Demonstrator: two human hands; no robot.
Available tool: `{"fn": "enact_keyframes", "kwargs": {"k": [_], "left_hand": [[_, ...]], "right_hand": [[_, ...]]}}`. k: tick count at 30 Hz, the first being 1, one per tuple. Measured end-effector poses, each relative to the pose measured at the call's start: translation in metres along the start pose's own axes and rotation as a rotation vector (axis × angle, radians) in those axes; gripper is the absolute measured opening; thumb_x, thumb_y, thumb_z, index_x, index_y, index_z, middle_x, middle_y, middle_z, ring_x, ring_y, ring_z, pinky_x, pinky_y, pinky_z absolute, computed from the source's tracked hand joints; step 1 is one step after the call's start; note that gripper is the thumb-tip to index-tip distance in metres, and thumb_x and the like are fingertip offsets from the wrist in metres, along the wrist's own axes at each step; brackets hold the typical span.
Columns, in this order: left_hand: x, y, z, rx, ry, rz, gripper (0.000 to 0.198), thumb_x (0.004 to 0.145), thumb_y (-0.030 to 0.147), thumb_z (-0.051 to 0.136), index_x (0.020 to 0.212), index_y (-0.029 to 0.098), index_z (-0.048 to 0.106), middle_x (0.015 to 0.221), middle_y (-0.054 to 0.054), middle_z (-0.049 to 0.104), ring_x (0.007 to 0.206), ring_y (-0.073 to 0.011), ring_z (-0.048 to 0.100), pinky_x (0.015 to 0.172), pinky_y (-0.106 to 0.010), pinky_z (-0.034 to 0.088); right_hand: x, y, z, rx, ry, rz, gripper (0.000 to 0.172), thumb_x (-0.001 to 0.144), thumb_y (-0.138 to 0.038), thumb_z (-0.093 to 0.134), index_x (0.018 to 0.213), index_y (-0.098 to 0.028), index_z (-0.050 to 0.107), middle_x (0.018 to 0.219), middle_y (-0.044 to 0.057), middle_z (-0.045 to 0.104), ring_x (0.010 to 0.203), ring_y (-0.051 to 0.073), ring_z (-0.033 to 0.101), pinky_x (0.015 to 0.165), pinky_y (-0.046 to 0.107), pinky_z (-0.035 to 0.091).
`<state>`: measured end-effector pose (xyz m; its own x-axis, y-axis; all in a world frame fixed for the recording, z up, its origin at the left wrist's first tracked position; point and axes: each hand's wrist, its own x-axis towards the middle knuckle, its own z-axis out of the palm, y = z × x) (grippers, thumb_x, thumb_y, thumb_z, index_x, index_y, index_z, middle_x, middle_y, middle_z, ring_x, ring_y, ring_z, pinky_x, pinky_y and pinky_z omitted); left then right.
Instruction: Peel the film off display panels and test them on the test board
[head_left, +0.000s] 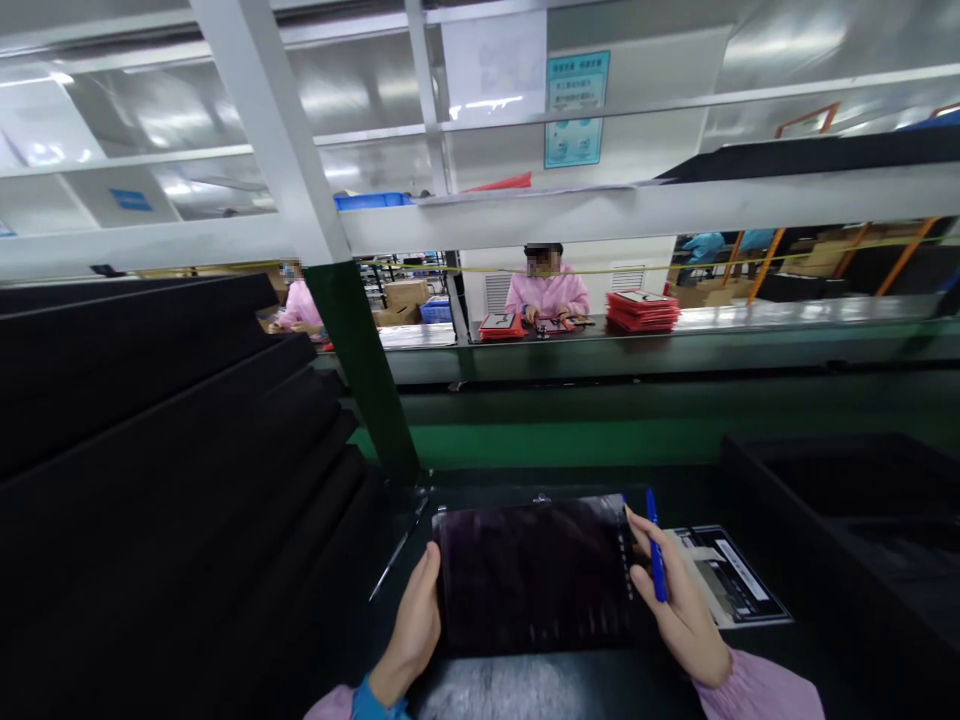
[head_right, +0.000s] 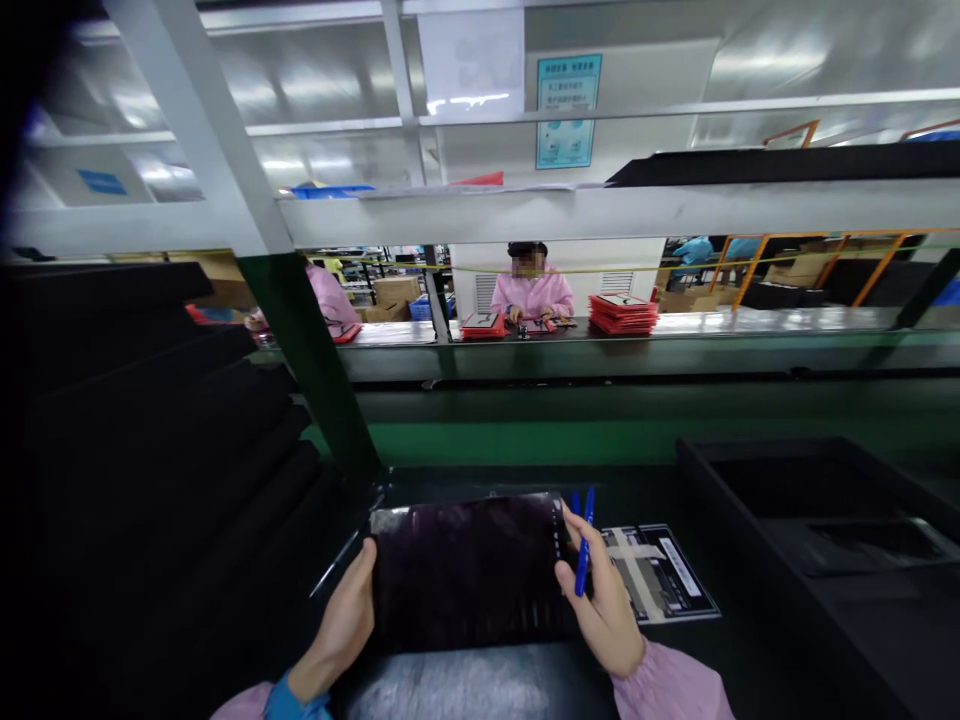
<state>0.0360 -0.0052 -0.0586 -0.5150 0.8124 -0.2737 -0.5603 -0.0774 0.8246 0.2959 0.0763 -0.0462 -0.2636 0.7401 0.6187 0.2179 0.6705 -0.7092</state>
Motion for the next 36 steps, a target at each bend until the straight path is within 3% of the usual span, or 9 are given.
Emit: {"fn": "enact_keyframes", "kwargs": {"k": [5,8,10,15,18,24,29,32,36], "left_hand": [[-0.007,0.016,0.011,-0.084,0.075,-0.108,0.027,0.092,0.023,0.043,0.091,0.020,0.070,0.103,-0.006,0.074,0.127,-0.0210,0.047,0.113,-0.040,0.029],[-0.009,0.020,0.017,-0.075,0.193,-0.048,0.021,0.090,0.021,0.048,0.092,0.023,0.069,0.105,-0.002,0.073,0.132,-0.0158,0.040,0.115,-0.033,0.023],[-0.009,0.021,0.019,-0.089,0.235,-0.028,0.020,0.090,0.021,0.049,0.094,0.025,0.068,0.109,0.001,0.072,0.133,-0.0144,0.038,0.115,-0.032,0.022],[-0.007,0.023,0.020,-0.165,0.292,-0.102,0.022,0.091,0.017,0.047,0.092,0.022,0.068,0.107,-0.001,0.072,0.127,-0.0161,0.047,0.111,-0.031,0.031],[-0.008,0.024,0.022,-0.174,0.292,-0.113,0.022,0.089,0.012,0.048,0.090,0.019,0.069,0.104,-0.003,0.073,0.125,-0.0175,0.050,0.109,-0.030,0.035],[-0.012,0.022,0.024,-0.196,0.236,-0.163,0.024,0.092,0.018,0.045,0.102,0.020,0.067,0.103,-0.004,0.074,0.118,-0.0192,0.056,0.107,-0.034,0.038],[-0.016,0.026,0.025,-0.155,0.172,-0.248,0.034,0.093,0.026,0.044,0.120,0.014,0.060,0.094,-0.010,0.076,0.097,-0.0266,0.069,0.094,-0.041,0.051],[-0.016,0.028,0.027,-0.146,0.211,-0.247,0.040,0.092,0.024,0.045,0.129,0.009,0.051,0.088,-0.010,0.077,0.093,-0.0273,0.070,0.091,-0.043,0.053],[-0.014,0.026,0.026,-0.126,0.218,-0.232,0.036,0.091,0.025,0.046,0.121,0.008,0.058,0.089,-0.011,0.076,0.094,-0.0278,0.069,0.090,-0.042,0.053]], "right_hand": [[0.005,0.001,-0.005,0.014,0.281,0.138,0.036,0.086,-0.054,0.051,0.093,-0.022,0.068,0.084,0.007,0.074,0.076,0.023,0.069,0.060,0.031,0.055],[0.010,0.004,-0.013,-0.041,0.618,0.193,0.048,0.088,-0.059,0.044,0.081,-0.020,0.069,0.050,-0.001,0.056,0.047,0.015,0.054,0.046,0.027,0.043],[0.014,0.003,-0.019,-0.067,0.692,0.134,0.055,0.086,-0.065,0.041,0.077,-0.019,0.071,0.049,-0.002,0.047,0.044,0.012,0.046,0.044,0.026,0.039],[0.023,-0.004,-0.032,-0.021,0.654,-0.041,0.066,0.083,-0.071,0.037,0.053,-0.020,0.067,0.076,0.009,0.062,0.069,0.021,0.062,0.059,0.034,0.050],[0.020,-0.003,-0.033,0.105,0.564,-0.073,0.065,0.084,-0.069,0.037,0.051,-0.020,0.063,0.049,0.003,0.055,0.048,0.018,0.057,0.049,0.034,0.049],[0.011,-0.006,-0.024,-0.009,0.379,0.157,0.042,0.080,-0.059,0.057,0.084,-0.020,0.075,0.043,-0.004,0.044,0.036,0.011,0.041,0.036,0.025,0.038],[0.007,-0.012,-0.035,0.198,0.348,0.212,0.062,0.084,-0.070,0.038,0.092,-0.020,0.074,0.065,0.004,0.058,0.051,0.015,0.056,0.044,0.027,0.051],[0.007,-0.010,-0.041,0.252,0.361,0.318,0.073,0.083,-0.075,0.028,0.094,-0.019,0.073,0.048,0.000,0.049,0.038,0.014,0.049,0.035,0.027,0.047],[0.016,-0.013,-0.035,0.365,0.341,0.420,0.062,0.072,-0.075,0.051,0.081,-0.017,0.071,0.056,0.007,0.067,0.048,0.020,0.064,0.043,0.031,0.055]]}}
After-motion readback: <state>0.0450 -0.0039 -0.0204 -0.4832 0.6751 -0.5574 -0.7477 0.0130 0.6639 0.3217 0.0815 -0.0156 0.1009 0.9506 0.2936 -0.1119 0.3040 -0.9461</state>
